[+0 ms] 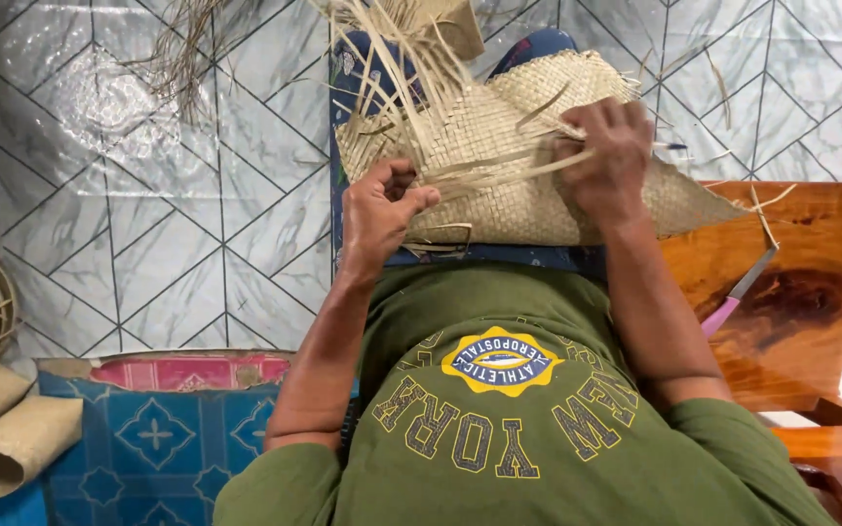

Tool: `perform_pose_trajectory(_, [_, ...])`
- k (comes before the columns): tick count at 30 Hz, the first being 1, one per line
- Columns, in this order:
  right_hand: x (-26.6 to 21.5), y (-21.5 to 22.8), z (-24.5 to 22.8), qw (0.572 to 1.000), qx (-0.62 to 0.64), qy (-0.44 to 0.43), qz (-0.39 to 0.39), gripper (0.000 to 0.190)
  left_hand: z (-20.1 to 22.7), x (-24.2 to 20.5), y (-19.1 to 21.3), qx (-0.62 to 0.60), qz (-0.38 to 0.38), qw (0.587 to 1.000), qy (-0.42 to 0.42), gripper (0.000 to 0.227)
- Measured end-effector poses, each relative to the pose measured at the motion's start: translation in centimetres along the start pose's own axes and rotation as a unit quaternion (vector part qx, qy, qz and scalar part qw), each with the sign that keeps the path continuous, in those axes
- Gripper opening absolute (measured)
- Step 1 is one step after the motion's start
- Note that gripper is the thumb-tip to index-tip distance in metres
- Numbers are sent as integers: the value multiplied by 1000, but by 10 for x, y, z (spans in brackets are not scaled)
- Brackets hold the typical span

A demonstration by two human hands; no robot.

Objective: Weaving dried straw or palm leaves into a mat using hands, a guiding tool, and a knife for trimming.

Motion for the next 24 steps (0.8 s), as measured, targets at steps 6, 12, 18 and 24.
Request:
perform_pose_trajectory(6, [16, 68, -36, 963, 199, 95, 158, 8, 13, -6, -9, 32, -7, 996, -77, 43])
perform_pose_trajectory(12, [21, 87, -62, 968, 214, 96, 83, 24, 16, -6, -7, 114, -1, 978, -174, 49])
perform_pose_trajectory(18, [-43, 95, 73, 951, 176, -82, 240, 12, 33, -8, -6, 93, -15, 966, -241, 28])
perform_pose_trajectory(24, [-208, 61, 218, 826, -100, -549, -76, 40, 39, -4, 6, 11, 2, 967, -254, 6])
Point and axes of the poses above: each hand's wrist, its own x-axis towards the middle knuckle, its own y-axis out of the back of the hand, z = x × y, the point moved 3 cm from there along x, towards the middle knuckle, and after that the axes turned 6 degrees about -z, right-handed, at the moved point
